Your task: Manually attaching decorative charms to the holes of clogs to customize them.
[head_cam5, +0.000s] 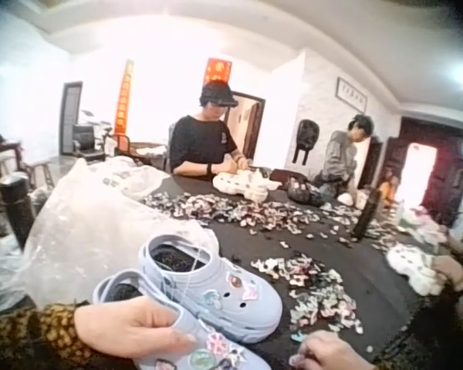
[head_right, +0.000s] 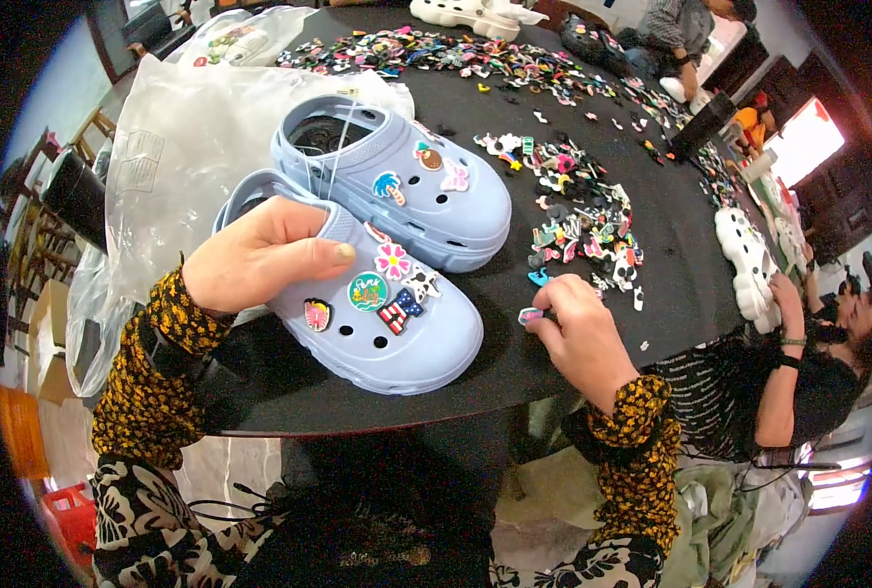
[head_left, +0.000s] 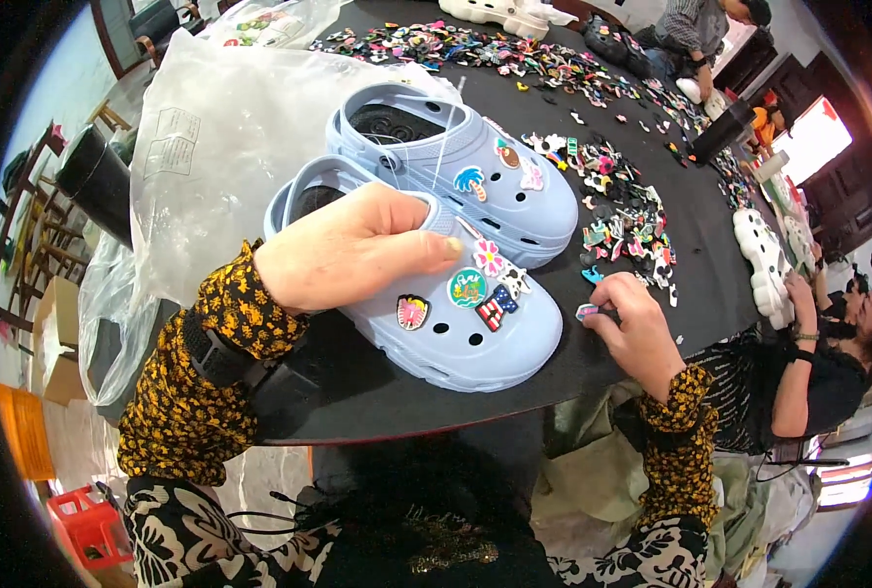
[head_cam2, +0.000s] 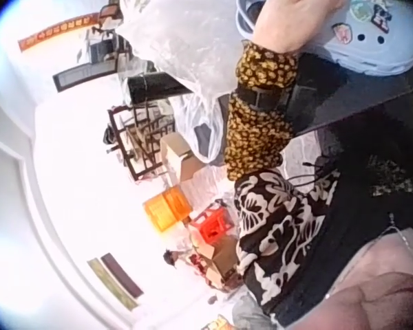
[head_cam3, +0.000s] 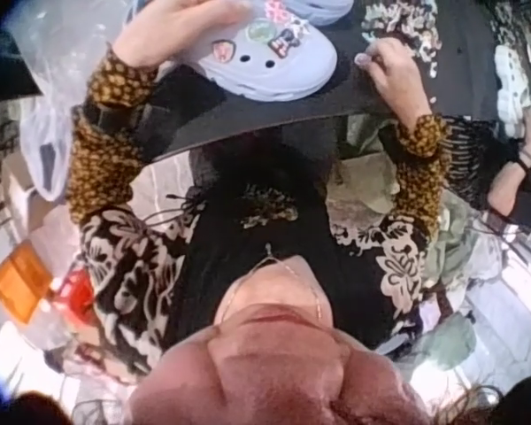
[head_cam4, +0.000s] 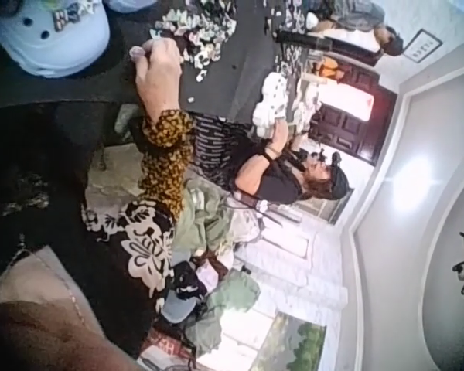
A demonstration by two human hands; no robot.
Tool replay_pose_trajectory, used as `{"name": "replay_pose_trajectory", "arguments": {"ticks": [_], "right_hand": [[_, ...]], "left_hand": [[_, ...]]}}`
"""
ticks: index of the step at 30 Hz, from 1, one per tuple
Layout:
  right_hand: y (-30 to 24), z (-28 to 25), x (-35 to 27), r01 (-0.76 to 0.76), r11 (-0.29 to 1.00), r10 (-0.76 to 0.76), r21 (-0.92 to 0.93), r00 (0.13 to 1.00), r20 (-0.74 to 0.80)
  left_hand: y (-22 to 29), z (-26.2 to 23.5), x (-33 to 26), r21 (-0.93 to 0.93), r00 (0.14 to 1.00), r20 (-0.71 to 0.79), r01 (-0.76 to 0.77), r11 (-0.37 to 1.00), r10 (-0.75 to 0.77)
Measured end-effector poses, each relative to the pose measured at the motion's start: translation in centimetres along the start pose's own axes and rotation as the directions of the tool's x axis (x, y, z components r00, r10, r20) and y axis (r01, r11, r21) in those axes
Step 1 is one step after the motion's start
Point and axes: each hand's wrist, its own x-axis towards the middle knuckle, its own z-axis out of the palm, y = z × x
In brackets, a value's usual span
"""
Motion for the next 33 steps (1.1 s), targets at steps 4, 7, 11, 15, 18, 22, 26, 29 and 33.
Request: {"name": "replay_pose_trajectory", "arguments": {"ticks": [4, 7, 11, 15, 18, 22, 26, 29, 33], "right_hand": [[-0.7, -0.3, -0.4, -0.090, 0.995, 0.092, 0.045, 0.995, -0.030], [-3.0, -1.4, -0.1, -0.165, 0.947, 0.207, 0.275, 0.969, -0.133], [-6.5, -2.7, 0.1, -0.032, 0.898, 0.179, 0.439, 0.937, -0.298], [-9.7, -2.1, 0.7, 0.219, 0.892, -0.089, 0.395, 0.942, -0.323], [-10.8, -1.2, 1.1, 0.279, 0.935, -0.194, 0.218, 0.920, -0.341], [-10.8, -0.1, 1.7, 0.317, 0.941, -0.264, 0.116, 0.906, -0.329], [-10.0, 0.3, 1.7, 0.333, 0.941, -0.298, 0.064, 0.903, -0.310], [-10.0, 0.6, 1.4, 0.313, 0.949, -0.287, 0.036, 0.907, -0.307], [-9.7, 0.1, 0.9, 0.359, 0.933, -0.351, -0.022, 0.896, -0.271]], "left_hand": [[0.4, 0.4, 0.0, -0.005, 1.000, -0.024, -0.017, 1.000, 0.017], [0.1, 1.0, -0.1, -0.060, 0.993, -0.108, -0.059, 0.996, 0.053], [1.4, 1.6, -0.7, -0.036, 0.992, -0.118, 0.037, 0.999, -0.041], [1.9, 2.5, -1.1, -0.112, 0.977, -0.184, 0.089, 0.990, -0.109], [1.4, 2.9, -1.0, -0.179, 0.973, -0.219, 0.027, 0.983, -0.066], [1.2, 3.0, -0.7, -0.063, 0.979, -0.196, 0.037, 0.997, -0.048], [0.7, 3.0, -0.2, -0.004, 0.992, -0.128, -0.014, 1.000, 0.014], [0.0, 3.0, 0.0, 0.050, 0.973, -0.192, -0.118, 0.992, 0.126], [0.2, 2.8, -0.2, 0.101, 0.986, -0.117, -0.110, 0.989, 0.122]]}}
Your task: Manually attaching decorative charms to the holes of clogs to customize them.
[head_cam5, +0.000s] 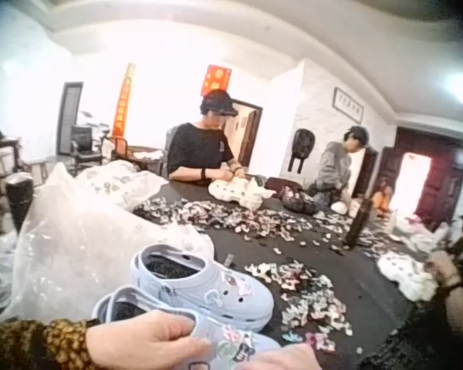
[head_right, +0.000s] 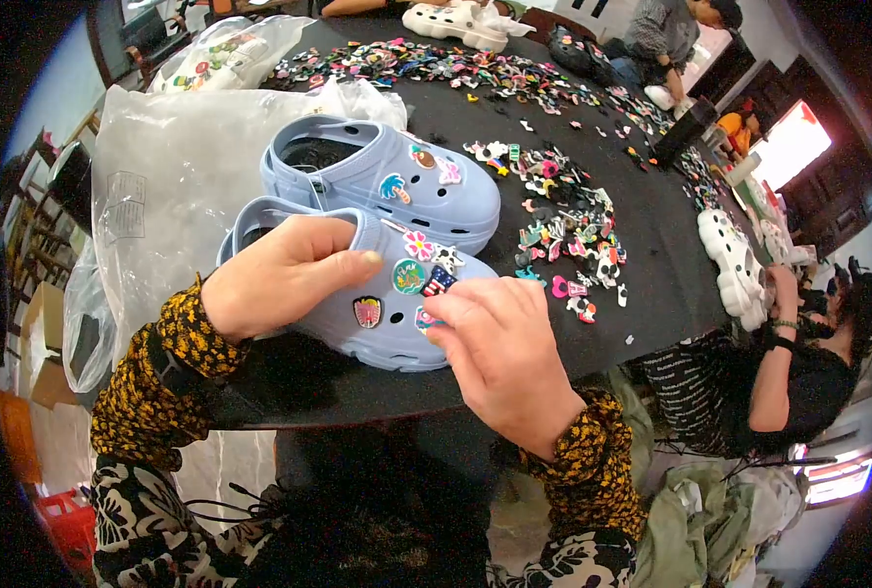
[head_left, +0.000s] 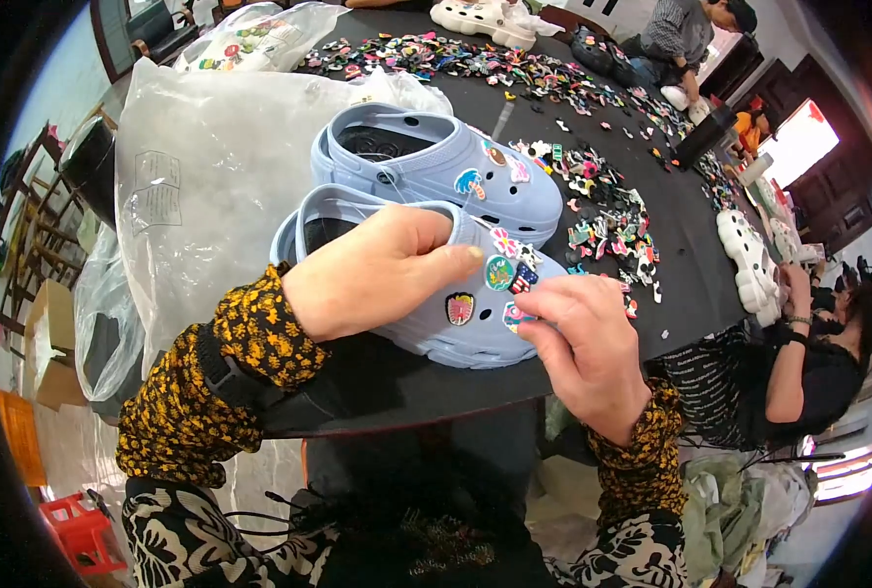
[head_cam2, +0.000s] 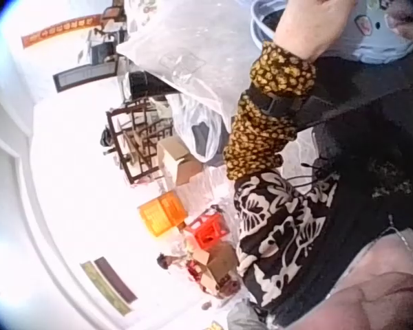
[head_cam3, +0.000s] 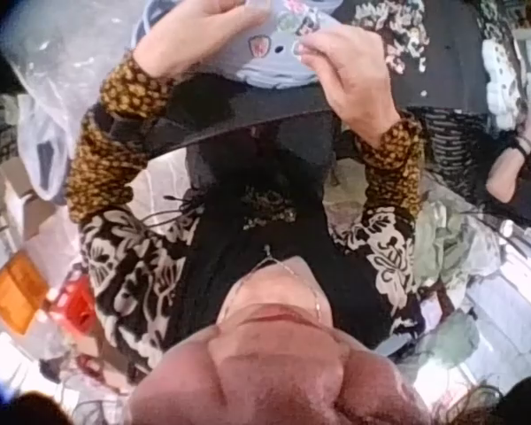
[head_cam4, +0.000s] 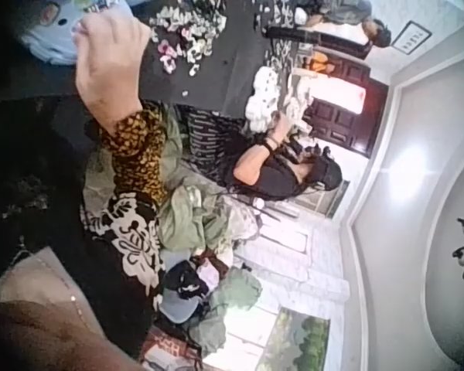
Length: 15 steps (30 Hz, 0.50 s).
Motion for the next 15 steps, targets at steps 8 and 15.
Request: {"name": "replay_pose_trajectory", "arguments": {"ticks": [8, 15], "right_hand": [[0.1, -0.4, -0.4, 0.040, 0.998, -0.037, -0.056, 0.998, 0.047], [0.0, 0.0, -0.5, 0.083, 0.990, -0.085, -0.112, 0.996, -0.011]], "left_hand": [[1.3, -0.8, -0.1, 0.131, 0.988, 0.136, 0.050, 0.990, -0.068], [-0.6, 1.0, -0.2, 0.188, 0.978, -0.139, -0.125, 0.974, 0.152]]}}
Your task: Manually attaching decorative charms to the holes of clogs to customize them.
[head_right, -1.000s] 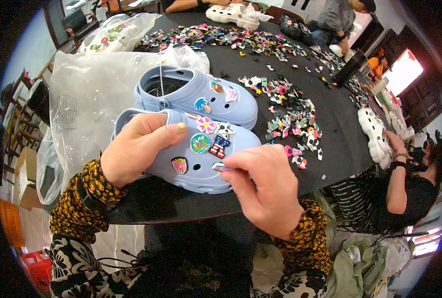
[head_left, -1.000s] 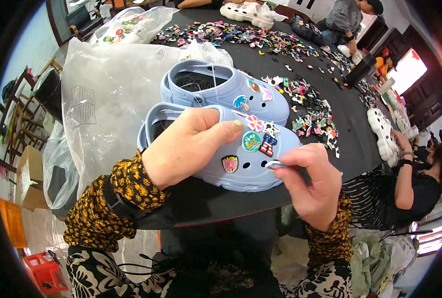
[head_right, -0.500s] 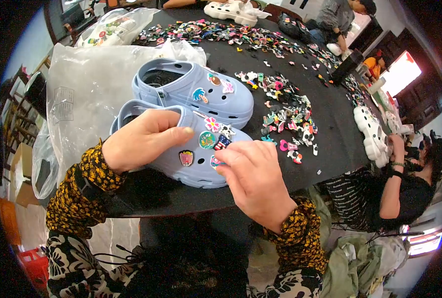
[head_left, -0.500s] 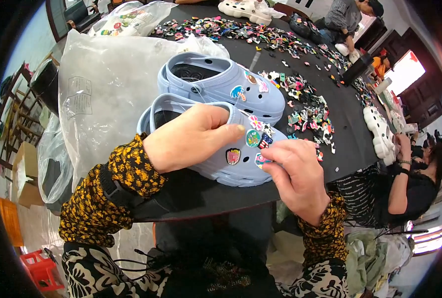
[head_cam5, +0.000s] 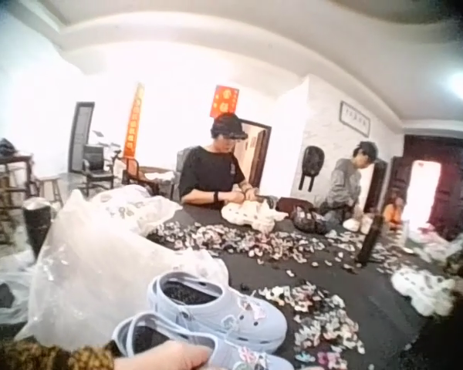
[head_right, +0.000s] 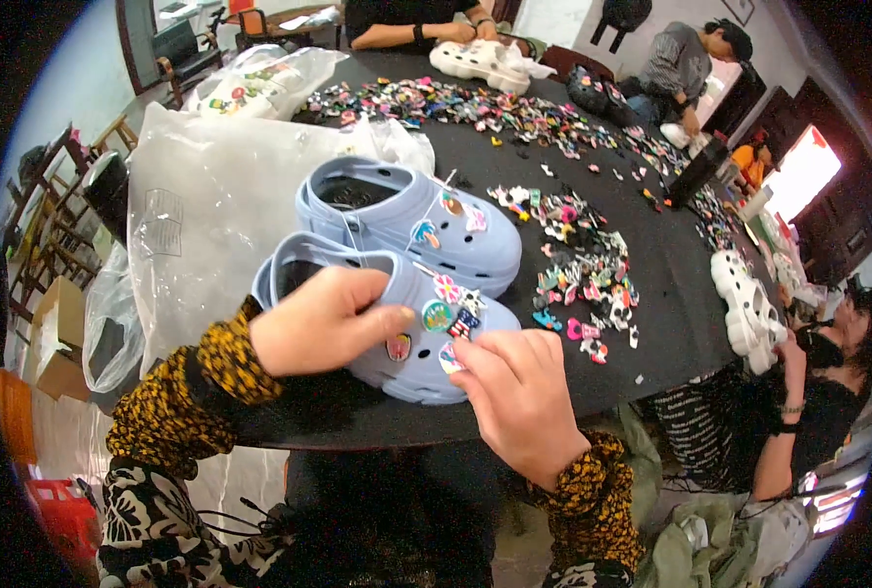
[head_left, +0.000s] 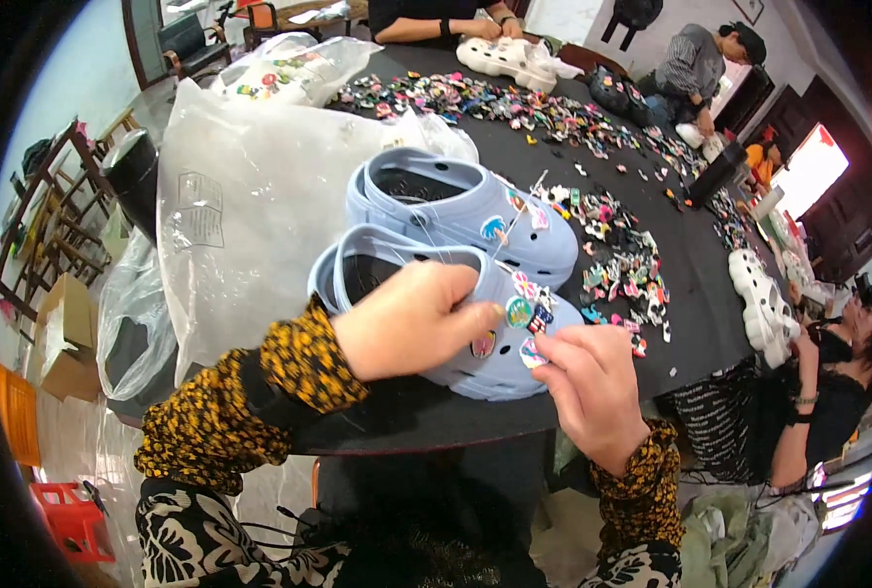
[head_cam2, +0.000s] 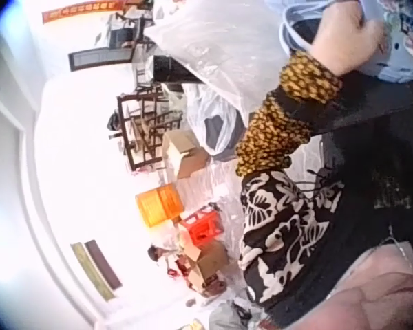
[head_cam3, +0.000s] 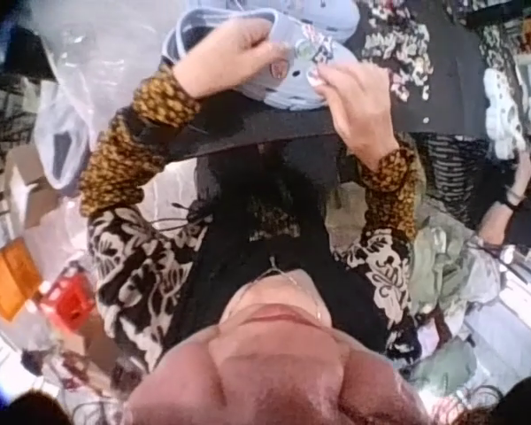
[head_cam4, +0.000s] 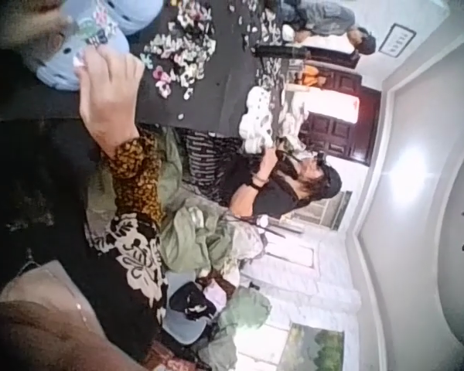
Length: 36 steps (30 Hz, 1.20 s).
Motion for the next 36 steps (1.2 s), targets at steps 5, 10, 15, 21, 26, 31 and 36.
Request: {"name": "replay_pose_trajectory", "arguments": {"ticks": [5, 10, 15, 21, 26, 31, 36], "right_hand": [[0.7, 0.4, 0.0, -0.011, 0.999, 0.010, 0.038, 1.000, 0.016], [0.4, 1.4, 0.9, -0.087, 0.989, 0.090, 0.119, 0.996, -0.026], [0.9, 1.9, 2.3, -0.098, 0.993, 0.104, 0.070, 0.991, -0.082], [1.2, 1.4, 2.5, -0.169, 0.985, 0.165, -0.019, 0.976, -0.141], [2.5, 3.1, 2.2, -0.135, 0.971, 0.098, -0.195, 0.977, -0.187], [2.1, 3.4, 1.7, -0.131, 0.971, 0.103, -0.198, 0.984, -0.148], [1.9, 3.1, 1.4, -0.115, 0.982, 0.101, -0.149, 0.990, -0.097]], "left_hand": [[1.0, 0.5, -0.2, 0.369, 0.985, -0.101, -0.091, 0.925, 0.137], [0.2, -0.9, 0.7, 0.339, 0.990, -0.010, -0.130, 0.932, 0.141], [-0.8, -1.2, 2.3, 0.230, 0.993, -0.026, -0.104, 0.968, 0.113], [-1.1, -0.8, 4.1, 0.156, 0.991, -0.124, -0.022, 0.988, 0.042], [-1.8, -0.4, 5.2, 0.060, 0.994, -0.092, 0.059, 0.996, -0.053], [-0.9, -0.3, 4.7, -0.018, 0.994, -0.094, 0.048, 0.999, -0.050], [-1.6, -0.3, 4.7, -0.076, 0.993, -0.072, 0.085, 0.993, -0.091]]}}
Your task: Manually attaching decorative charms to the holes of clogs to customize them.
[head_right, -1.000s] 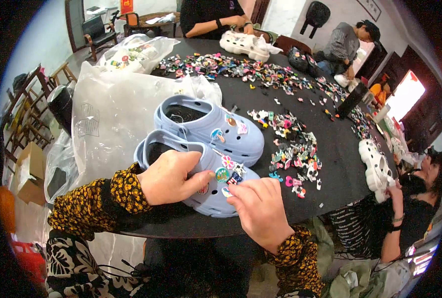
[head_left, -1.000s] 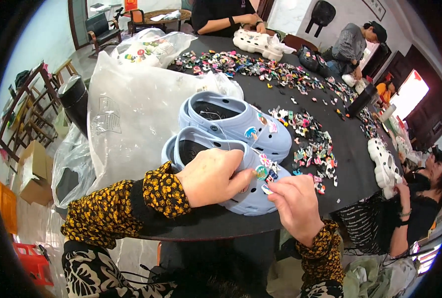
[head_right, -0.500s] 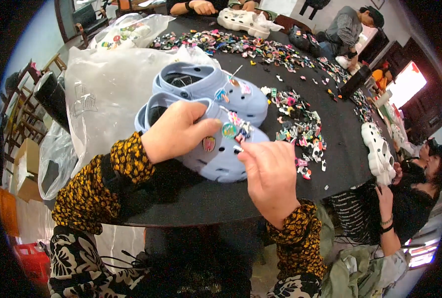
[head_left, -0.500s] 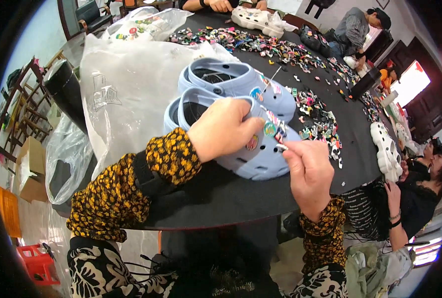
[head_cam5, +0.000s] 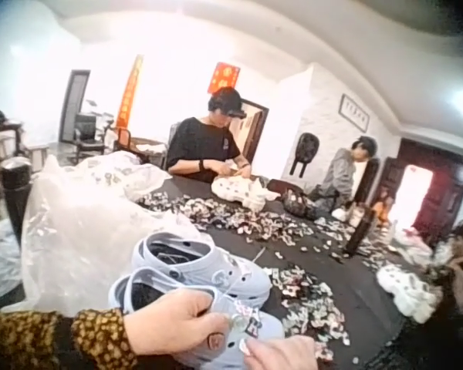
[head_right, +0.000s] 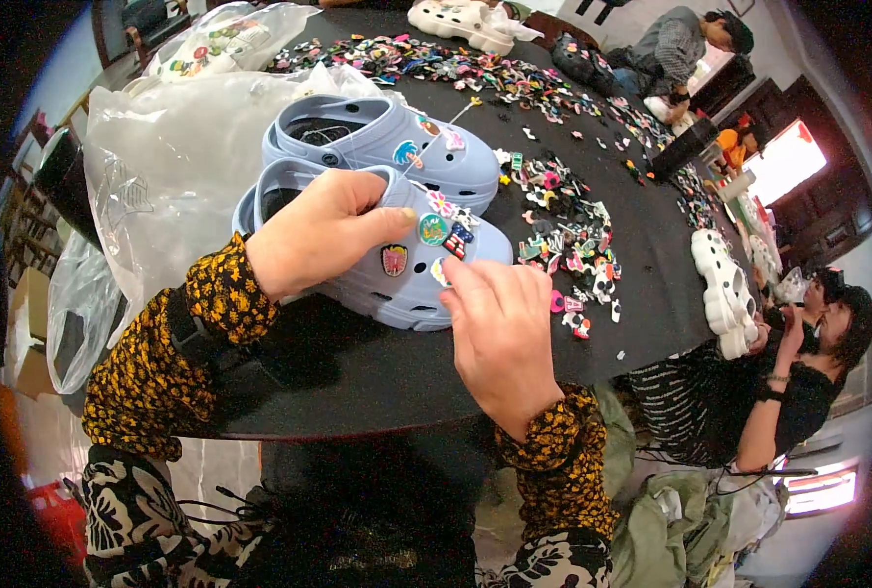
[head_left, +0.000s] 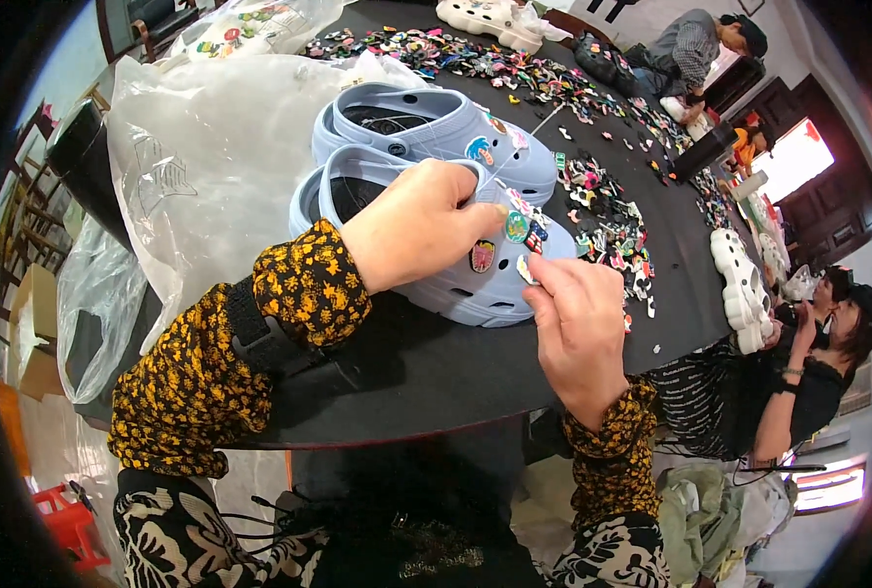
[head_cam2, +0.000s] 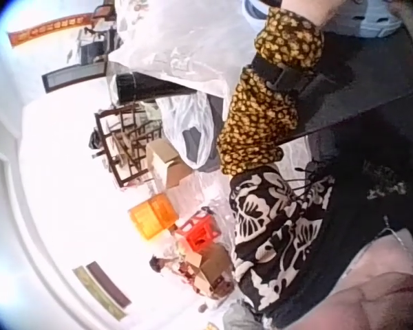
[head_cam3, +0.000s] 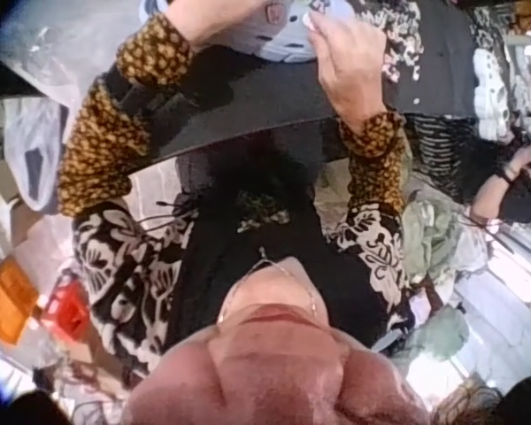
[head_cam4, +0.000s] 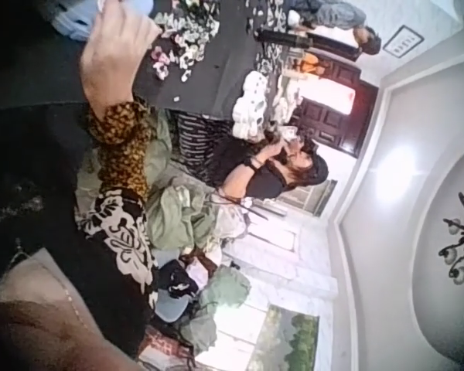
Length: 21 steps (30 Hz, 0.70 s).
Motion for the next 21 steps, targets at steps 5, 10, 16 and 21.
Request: {"name": "replay_pose_trajectory", "arguments": {"ticks": [5, 10, 16, 21], "right_hand": [[0.0, -0.2, 0.2, 0.036, 0.999, -0.035, 0.018, 0.999, -0.022], [-0.3, 1.0, 0.5, 0.025, 1.000, -0.024, 0.006, 0.999, -0.046], [-0.6, 1.3, 0.1, 0.136, 0.988, -0.145, -0.077, 0.981, -0.128], [-0.6, 1.4, -0.3, 0.113, 0.991, -0.120, -0.067, 0.985, -0.124]], "left_hand": [[-0.1, 0.1, 0.2, -0.033, 1.000, 0.008, -0.019, 0.999, 0.019], [-0.1, -0.1, 0.2, 0.020, 0.999, 0.014, -0.040, 0.999, 0.039], [0.3, -0.4, 0.0, 0.042, 0.999, 0.034, -0.039, 0.998, 0.038], [-0.2, -0.2, 0.1, -0.028, 0.998, 0.052, -0.034, 0.999, 0.036]]}}
